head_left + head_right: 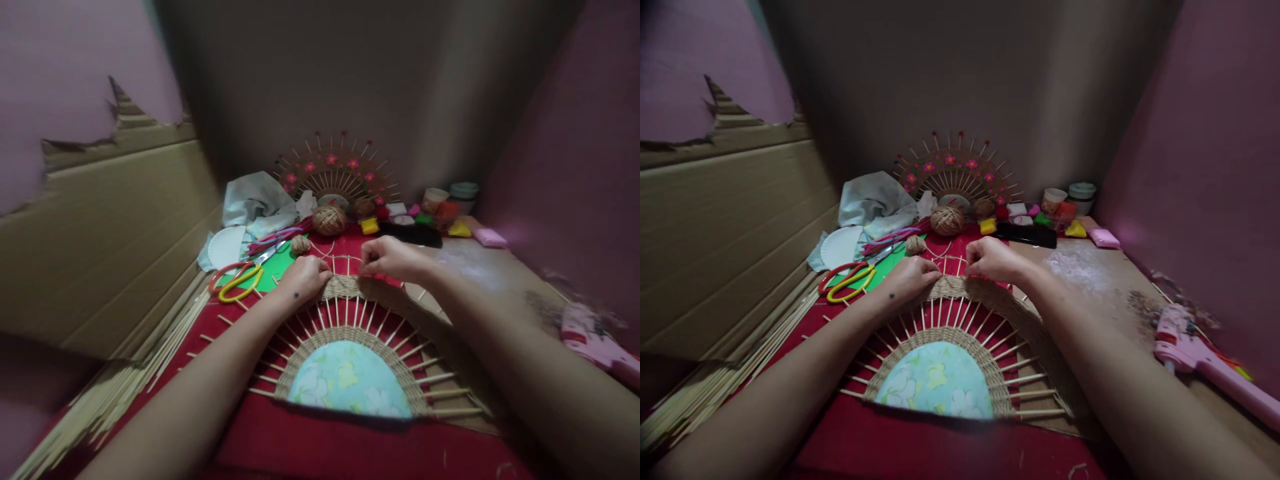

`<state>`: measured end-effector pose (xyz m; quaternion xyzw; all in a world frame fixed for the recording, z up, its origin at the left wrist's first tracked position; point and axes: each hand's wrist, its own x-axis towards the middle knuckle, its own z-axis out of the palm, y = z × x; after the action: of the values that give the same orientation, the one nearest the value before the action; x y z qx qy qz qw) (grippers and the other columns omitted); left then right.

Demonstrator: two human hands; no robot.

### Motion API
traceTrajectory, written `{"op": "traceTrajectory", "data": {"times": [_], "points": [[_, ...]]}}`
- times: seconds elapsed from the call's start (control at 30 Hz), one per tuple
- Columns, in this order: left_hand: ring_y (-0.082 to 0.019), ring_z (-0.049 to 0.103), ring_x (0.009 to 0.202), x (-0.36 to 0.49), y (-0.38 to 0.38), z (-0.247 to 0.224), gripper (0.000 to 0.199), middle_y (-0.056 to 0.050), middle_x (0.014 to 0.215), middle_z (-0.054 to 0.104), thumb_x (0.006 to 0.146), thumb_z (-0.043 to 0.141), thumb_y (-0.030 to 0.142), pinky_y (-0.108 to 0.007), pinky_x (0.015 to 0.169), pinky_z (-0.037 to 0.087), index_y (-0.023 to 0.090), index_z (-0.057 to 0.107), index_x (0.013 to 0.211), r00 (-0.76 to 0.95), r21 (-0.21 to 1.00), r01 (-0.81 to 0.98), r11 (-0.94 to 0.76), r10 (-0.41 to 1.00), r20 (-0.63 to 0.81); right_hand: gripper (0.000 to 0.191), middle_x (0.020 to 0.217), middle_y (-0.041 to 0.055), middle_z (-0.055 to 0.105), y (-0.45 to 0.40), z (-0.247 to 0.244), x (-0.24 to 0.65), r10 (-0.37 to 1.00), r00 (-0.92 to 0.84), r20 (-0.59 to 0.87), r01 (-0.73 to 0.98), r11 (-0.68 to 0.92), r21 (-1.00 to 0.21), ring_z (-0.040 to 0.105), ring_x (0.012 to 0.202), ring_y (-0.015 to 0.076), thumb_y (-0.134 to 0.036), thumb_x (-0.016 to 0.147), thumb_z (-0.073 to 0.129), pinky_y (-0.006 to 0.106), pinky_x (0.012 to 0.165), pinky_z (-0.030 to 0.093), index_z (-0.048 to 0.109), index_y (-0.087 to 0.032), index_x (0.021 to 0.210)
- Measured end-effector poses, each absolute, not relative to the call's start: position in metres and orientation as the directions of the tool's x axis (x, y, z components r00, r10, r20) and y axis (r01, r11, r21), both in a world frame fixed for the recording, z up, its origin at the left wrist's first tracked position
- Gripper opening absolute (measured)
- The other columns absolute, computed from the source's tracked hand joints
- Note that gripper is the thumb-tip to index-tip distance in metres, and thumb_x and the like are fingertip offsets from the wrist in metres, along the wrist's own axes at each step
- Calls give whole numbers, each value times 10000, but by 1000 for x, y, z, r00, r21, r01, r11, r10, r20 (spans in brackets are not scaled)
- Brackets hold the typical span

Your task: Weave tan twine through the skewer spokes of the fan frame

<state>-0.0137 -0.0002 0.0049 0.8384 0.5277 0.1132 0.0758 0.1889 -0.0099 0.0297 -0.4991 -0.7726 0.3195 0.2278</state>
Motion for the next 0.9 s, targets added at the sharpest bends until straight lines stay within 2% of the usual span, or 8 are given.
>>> {"op": "traceTrajectory", "data": {"times": [0.17,0.3,0.4,0.53,0.73,0.9], "points": [[-153,568,641,-16,1,4,262,-34,685,671,783,470,304,-235,580,354,187,699,734,429,302,846,-440,897,106,123,518,-3,578,-20,15,193,957,-290,21,368,132,-921,506,476,109,-146,643,602,213,449,360,499,-177,583],[-145,581,667,-20,2,7,212,-25,710,680,740,495,221,-214,614,378,170,701,748,437,396,816,-420,898,53,152,461,-4,560,-26,10,187,991,-126,-31,276,5,-961,486,418,93,-118,662,581,199,413,346,476,-174,569],[-131,570,616,-21,-1,12,233,-10,677,672,736,483,195,-204,590,384,178,705,807,434,441,810,-387,901,-6,148,441,-19,539,-29,10,181,999,-50,-14,241,-2,-971,456,390,73,-105,669,569,179,382,310,476,-168,571],[-122,544,549,-20,-6,17,248,0,624,649,748,475,201,-212,580,390,182,705,837,407,426,832,-355,913,-34,134,422,-33,513,-31,9,179,1000,21,18,216,13,-976,433,367,67,-138,689,552,175,363,285,485,-166,577],[-168,591,806,-17,-11,28,223,-38,853,680,730,525,226,-234,739,414,167,695,862,367,434,817,-378,923,113,113,439,-42,495,-28,4,181,985,93,144,233,119,-965,424,378,62,-144,672,532,175,383,304,498,-161,565],[-151,586,754,4,-11,35,237,-32,820,674,719,528,211,-227,676,422,167,679,896,438,477,761,-440,890,124,120,473,-28,534,-21,-3,182,971,140,196,219,162,-962,444,377,71,-217,674,544,188,399,336,508,-163,573]]}}
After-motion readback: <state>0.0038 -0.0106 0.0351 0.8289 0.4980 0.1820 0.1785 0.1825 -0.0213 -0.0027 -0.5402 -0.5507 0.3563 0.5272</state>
